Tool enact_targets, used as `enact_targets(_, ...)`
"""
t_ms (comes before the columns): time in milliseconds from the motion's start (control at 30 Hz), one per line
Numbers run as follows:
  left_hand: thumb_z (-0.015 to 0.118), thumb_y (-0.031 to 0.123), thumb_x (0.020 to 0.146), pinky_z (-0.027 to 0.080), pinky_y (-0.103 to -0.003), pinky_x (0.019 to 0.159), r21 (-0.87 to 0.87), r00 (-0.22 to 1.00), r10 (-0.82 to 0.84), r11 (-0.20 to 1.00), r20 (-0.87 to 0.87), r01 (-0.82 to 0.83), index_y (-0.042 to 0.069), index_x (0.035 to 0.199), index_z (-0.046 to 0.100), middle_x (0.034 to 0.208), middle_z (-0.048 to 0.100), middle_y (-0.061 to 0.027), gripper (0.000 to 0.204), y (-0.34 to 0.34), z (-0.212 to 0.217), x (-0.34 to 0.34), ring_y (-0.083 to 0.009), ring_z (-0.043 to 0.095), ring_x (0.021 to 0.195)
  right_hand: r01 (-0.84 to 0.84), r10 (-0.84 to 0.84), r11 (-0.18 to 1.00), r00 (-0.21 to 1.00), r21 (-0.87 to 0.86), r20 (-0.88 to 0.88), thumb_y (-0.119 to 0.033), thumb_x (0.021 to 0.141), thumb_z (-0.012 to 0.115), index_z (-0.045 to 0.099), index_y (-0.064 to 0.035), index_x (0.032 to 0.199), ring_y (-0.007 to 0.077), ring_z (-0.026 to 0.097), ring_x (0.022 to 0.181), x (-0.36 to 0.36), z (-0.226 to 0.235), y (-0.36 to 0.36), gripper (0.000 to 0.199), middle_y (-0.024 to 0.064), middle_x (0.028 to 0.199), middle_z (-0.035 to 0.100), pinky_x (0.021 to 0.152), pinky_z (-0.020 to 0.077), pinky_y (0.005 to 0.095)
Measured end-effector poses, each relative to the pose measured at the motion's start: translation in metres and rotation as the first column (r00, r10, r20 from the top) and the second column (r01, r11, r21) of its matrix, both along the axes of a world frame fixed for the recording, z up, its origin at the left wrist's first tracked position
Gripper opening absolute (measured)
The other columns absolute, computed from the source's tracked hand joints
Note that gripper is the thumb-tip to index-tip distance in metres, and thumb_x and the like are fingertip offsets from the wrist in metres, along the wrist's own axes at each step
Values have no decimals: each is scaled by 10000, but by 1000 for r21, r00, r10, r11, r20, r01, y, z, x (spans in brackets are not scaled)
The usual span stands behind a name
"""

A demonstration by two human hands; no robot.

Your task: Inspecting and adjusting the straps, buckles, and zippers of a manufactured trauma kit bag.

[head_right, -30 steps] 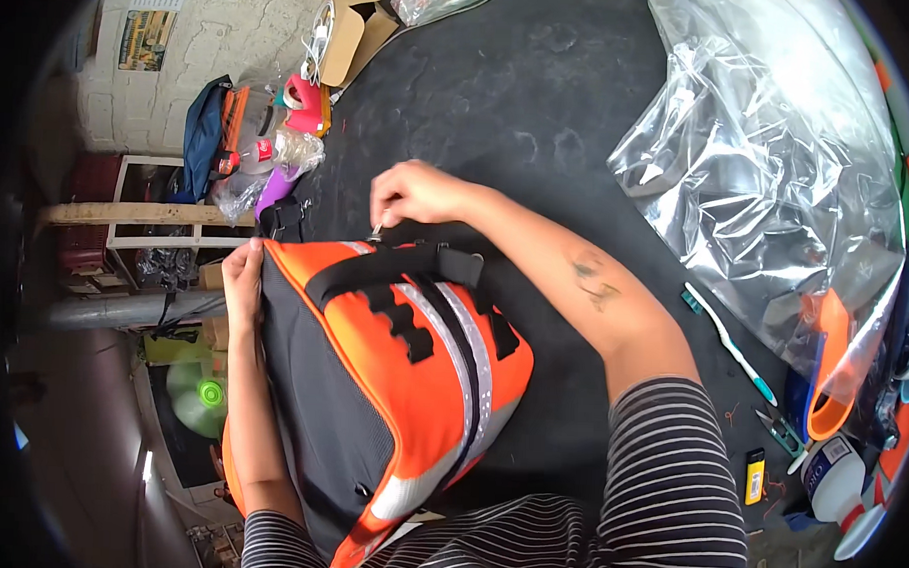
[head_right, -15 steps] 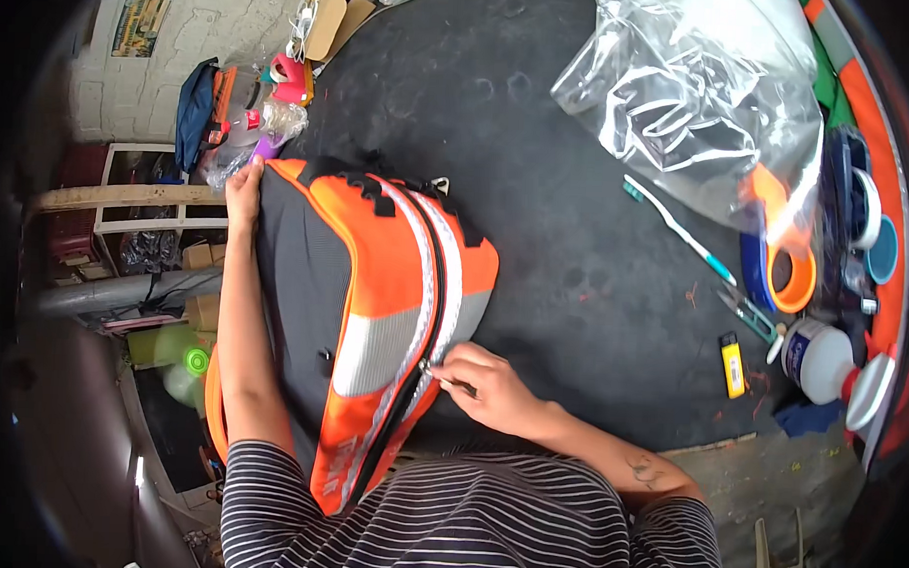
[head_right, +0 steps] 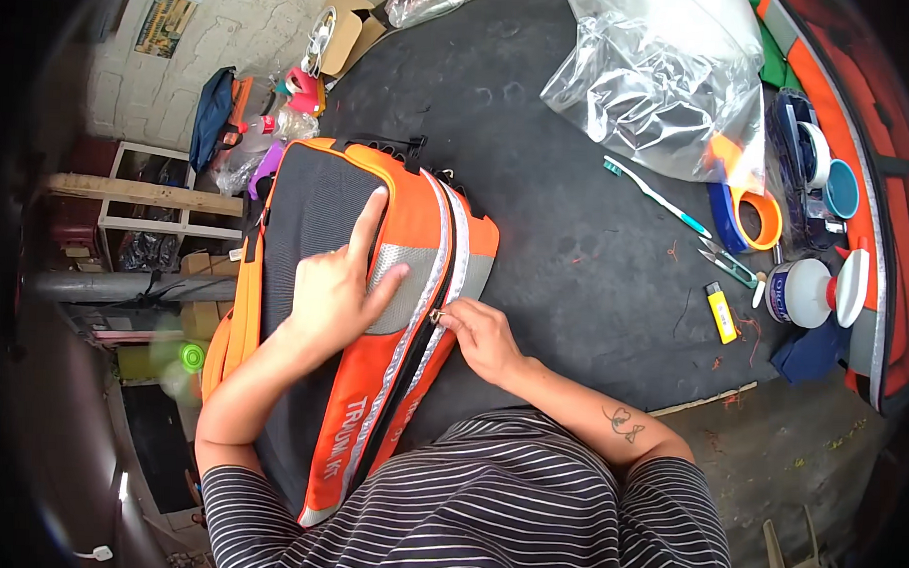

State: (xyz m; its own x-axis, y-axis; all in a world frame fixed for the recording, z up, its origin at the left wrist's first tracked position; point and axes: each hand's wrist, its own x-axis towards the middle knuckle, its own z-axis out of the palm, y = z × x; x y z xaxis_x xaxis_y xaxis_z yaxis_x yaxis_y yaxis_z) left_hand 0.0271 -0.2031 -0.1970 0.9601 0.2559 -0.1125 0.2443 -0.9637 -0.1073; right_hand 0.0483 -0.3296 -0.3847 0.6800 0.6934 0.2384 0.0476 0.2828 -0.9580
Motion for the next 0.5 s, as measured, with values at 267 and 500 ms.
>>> enact_targets(267,660,435,769,502,-461,762,67,957,30,996,289,-52,245,1350,401,937,603,-246,664,85,62,125,-388,618,876,308,-391,920,756,242,524,-8,780,546,611,5,820,365,613,734,158,57,109,77,185,753,609,636,491,402)
enact_targets(500,436,469,904,279,-676,966,38,961,278,960,-6,-277,411,1363,369,1409,281,-216,467,84,-27,163,-521,266,1289,524,-204,762,752,-381,626,-213,858,529,664,-37,807,378,634,780,274,18,145,228,216,800,642,713,499,472)
